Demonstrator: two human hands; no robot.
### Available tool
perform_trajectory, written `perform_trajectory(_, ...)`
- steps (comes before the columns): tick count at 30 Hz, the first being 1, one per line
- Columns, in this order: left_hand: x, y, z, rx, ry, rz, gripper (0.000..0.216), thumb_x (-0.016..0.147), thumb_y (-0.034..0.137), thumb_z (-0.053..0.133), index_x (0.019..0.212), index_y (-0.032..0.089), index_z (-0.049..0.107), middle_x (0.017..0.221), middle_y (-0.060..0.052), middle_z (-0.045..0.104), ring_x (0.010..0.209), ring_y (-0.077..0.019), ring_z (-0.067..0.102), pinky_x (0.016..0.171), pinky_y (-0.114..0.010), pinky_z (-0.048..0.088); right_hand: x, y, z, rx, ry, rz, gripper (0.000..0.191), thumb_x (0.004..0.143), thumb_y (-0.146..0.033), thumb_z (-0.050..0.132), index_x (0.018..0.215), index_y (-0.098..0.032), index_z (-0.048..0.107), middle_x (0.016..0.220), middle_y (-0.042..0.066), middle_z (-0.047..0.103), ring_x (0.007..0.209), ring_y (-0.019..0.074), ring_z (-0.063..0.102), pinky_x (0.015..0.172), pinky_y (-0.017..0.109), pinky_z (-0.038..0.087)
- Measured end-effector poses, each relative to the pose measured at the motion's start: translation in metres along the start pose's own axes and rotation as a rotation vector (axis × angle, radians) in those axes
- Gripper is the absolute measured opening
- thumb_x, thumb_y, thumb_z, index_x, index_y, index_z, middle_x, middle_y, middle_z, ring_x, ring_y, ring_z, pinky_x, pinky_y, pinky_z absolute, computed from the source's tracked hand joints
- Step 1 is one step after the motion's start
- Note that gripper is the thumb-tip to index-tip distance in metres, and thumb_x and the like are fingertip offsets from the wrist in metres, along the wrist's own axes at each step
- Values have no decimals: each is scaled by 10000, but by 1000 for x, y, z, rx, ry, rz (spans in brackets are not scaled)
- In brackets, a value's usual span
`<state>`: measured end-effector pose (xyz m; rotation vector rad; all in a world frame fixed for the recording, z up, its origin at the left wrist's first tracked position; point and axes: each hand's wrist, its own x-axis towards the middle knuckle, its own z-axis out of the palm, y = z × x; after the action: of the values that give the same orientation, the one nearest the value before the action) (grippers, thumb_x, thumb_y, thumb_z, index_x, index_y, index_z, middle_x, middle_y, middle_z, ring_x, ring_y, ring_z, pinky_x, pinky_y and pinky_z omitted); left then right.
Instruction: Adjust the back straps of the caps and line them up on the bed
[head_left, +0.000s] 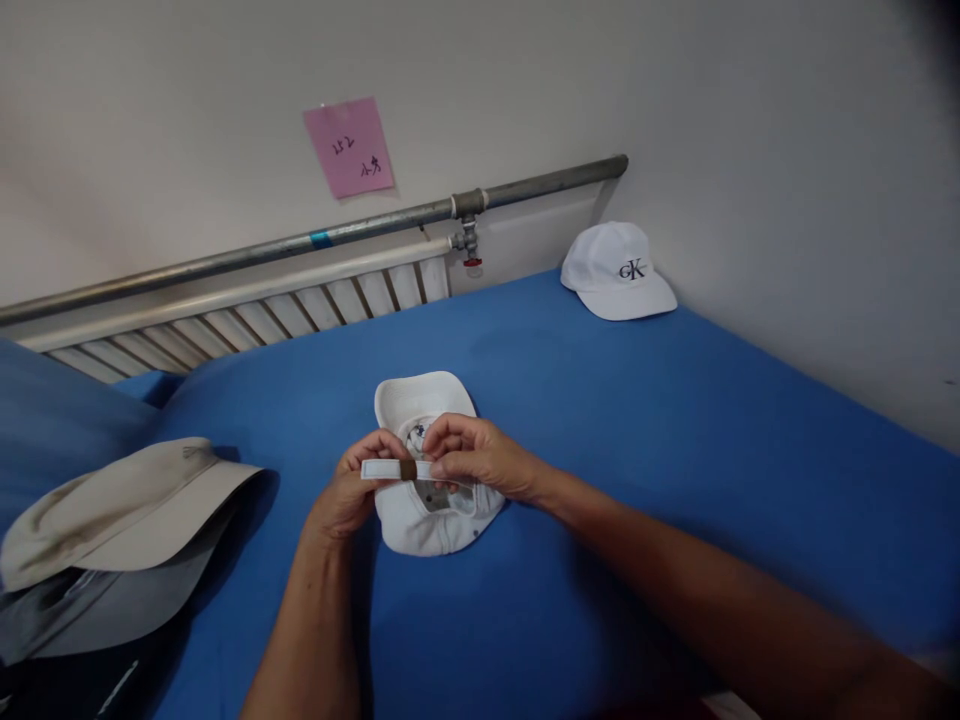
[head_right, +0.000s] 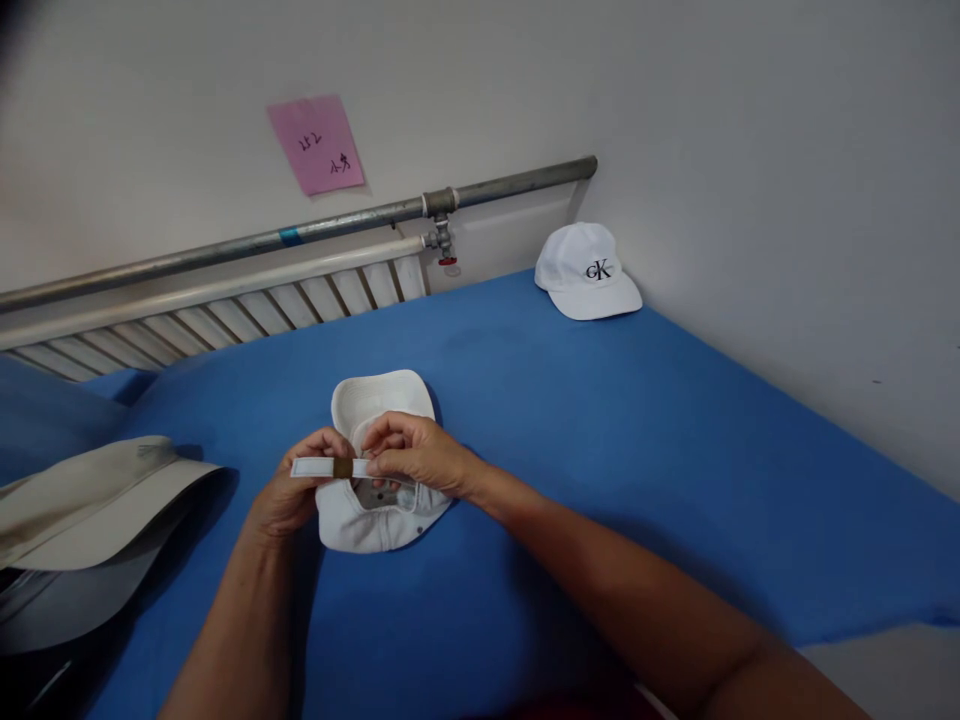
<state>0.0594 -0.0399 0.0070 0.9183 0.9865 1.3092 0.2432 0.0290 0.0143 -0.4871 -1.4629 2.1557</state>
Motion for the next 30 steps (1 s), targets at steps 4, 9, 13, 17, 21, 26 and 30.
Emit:
perform_trajectory(4, -1, 1, 2, 15, 18, -32, 231, 539, 206, 825, 687, 148, 657, 663, -5, 667, 562, -104, 583, 545, -190, 445, 0, 1, 1, -10, 17, -6, 212, 635, -155, 689, 811, -175, 572, 582, -52, 604, 499, 70, 533, 507, 191, 400)
perform_trajectory(9, 0, 2, 11, 18, 34, -61, 236, 522, 195, 834, 667, 144, 655, 642, -3, 669, 542, -101, 584, 530, -184, 437, 2, 5, 1, 26, 1, -10, 197, 636, -164, 689, 793, -176, 569, 604, -64, 592, 507, 64, 534, 545, 206, 436)
perform_trajectory(13, 1, 1, 11, 21, 14, -70, 214, 541, 179, 825, 670, 147, 656, 627, 9, 662, 525, -84, 569, 513, -168, 415, 3, 7, 0, 6, -10, -41, 197, 653, -181, 692, 809, -179, 572, 623, -55, 598, 525, 72, 545, 554, 215, 443)
perform_trajectory(17, 1, 0, 5, 30, 9, -40, 241, 535, 182, 827, 709, 152, 664, 655, 4, 671, 558, -95, 578, 540, -180, 433, 2, 5, -1, -69, 2, -42, 190, 658, -149, 662, 827, -179, 580, 610, -57, 587, 525, 74, 539, 526, 202, 416)
perform_trajectory(21, -1, 1, 5, 40, 3, -51, 229, 547, 193, 821, 702, 151, 658, 662, 0, 672, 560, -102, 580, 544, -190, 436, 1, 3, -1, -76, 5, -27, 213, 632, -105, 635, 821, -180, 573, 617, -56, 596, 516, 70, 530, 489, 182, 368)
perform_trajectory(26, -1, 2, 10, 64, -15, -62, 204, 562, 179, 809, 692, 152, 654, 645, 3, 667, 541, -100, 571, 527, -192, 418, 0, 3, 0, -42, -14, -21, 207, 626, -108, 641, 803, -180, 561, 614, -61, 587, 515, 71, 539, 500, 189, 390)
perform_trajectory(30, -1, 2, 10, 90, -10, -75, 178, 599, 188, 793, 704, 151, 654, 647, -4, 667, 548, -105, 571, 537, -198, 413, 1, 3, 0, -93, -2, -21, 190, 647, -123, 632, 810, -185, 557, 604, -65, 579, 521, 72, 535, 501, 191, 415)
